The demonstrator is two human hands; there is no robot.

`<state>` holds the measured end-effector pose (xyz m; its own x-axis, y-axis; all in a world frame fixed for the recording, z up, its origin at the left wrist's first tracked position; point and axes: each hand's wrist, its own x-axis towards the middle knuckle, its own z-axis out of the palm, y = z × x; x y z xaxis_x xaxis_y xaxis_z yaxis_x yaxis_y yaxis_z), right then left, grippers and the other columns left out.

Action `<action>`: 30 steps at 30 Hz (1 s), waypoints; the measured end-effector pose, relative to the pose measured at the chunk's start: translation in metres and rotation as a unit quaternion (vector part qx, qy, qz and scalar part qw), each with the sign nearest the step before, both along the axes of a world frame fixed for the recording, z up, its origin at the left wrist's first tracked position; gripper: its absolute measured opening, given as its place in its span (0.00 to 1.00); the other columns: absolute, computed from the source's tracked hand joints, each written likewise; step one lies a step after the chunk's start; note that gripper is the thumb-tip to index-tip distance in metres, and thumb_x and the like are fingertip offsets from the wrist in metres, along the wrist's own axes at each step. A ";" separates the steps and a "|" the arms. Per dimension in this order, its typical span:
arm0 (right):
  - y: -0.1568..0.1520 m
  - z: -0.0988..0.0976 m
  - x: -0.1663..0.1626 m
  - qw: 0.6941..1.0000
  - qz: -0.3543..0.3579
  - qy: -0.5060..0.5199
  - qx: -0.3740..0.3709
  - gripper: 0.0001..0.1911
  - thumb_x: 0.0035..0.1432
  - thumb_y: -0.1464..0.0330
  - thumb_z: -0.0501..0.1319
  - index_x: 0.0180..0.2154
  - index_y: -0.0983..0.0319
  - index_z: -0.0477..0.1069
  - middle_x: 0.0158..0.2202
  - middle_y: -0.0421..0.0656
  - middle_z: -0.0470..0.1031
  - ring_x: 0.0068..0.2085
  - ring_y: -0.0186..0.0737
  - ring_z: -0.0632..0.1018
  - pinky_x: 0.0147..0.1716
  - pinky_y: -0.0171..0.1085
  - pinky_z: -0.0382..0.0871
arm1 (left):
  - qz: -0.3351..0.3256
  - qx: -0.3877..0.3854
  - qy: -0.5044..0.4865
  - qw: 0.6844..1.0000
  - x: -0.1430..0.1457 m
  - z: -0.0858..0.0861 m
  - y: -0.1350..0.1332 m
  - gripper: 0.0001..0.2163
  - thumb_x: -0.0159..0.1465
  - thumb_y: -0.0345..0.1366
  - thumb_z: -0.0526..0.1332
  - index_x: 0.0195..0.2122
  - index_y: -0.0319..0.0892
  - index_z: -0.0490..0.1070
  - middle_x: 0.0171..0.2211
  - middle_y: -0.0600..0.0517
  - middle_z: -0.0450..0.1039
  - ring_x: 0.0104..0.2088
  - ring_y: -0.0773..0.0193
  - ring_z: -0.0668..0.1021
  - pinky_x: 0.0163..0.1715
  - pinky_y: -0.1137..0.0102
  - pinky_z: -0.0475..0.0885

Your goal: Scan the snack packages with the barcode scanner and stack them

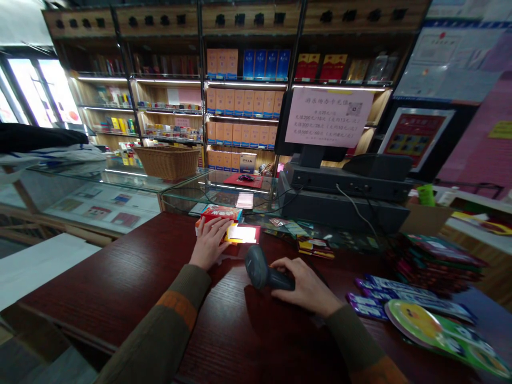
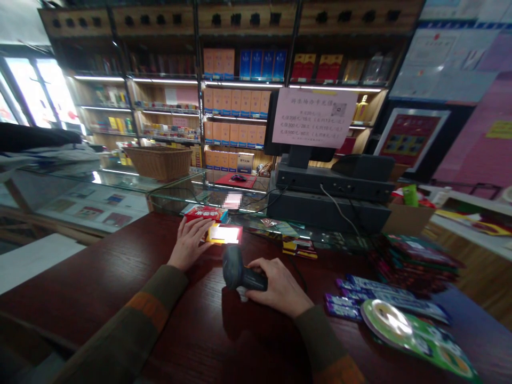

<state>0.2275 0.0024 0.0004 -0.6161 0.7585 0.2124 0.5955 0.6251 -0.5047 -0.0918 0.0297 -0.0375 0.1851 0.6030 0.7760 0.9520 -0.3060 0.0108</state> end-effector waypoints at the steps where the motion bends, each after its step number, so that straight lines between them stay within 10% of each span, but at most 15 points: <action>1: 0.000 0.000 0.000 1.000 0.000 -0.001 -0.001 0.24 0.50 0.62 0.71 0.50 0.55 0.74 0.45 0.42 0.79 0.46 0.47 0.75 0.48 0.42 0.67 | 0.001 0.001 -0.001 1.000 0.000 0.000 0.000 0.30 0.63 0.36 0.65 0.66 0.51 0.62 0.60 0.49 0.72 0.62 0.50 0.70 0.70 0.45 0.45; 19: 0.004 -0.020 -0.005 0.999 0.045 -0.027 -0.010 0.30 0.52 0.57 0.71 0.55 0.57 0.69 0.52 0.44 0.77 0.50 0.48 0.76 0.51 0.43 0.64 | 0.006 0.033 -0.008 0.999 -0.002 -0.003 0.003 0.29 0.64 0.38 0.64 0.66 0.50 0.62 0.61 0.47 0.71 0.60 0.51 0.71 0.70 0.48 0.45; 24: 0.016 -0.024 -0.015 0.988 -0.044 0.133 -0.062 0.23 0.65 0.56 0.57 0.58 0.57 0.68 0.44 0.43 0.79 0.46 0.43 0.77 0.50 0.43 0.67 | -0.008 0.041 -0.004 0.999 0.005 0.003 0.001 0.28 0.63 0.36 0.65 0.65 0.49 0.63 0.60 0.47 0.72 0.60 0.51 0.71 0.70 0.48 0.45; 30: 0.052 -0.023 -0.038 0.937 -0.141 0.313 -0.069 0.24 0.57 0.61 0.59 0.54 0.62 0.72 0.44 0.47 0.79 0.43 0.42 0.79 0.46 0.41 0.72 | -0.033 0.031 0.019 0.999 0.013 0.005 0.001 0.28 0.64 0.36 0.64 0.65 0.48 0.63 0.60 0.47 0.72 0.59 0.52 0.72 0.70 0.48 0.45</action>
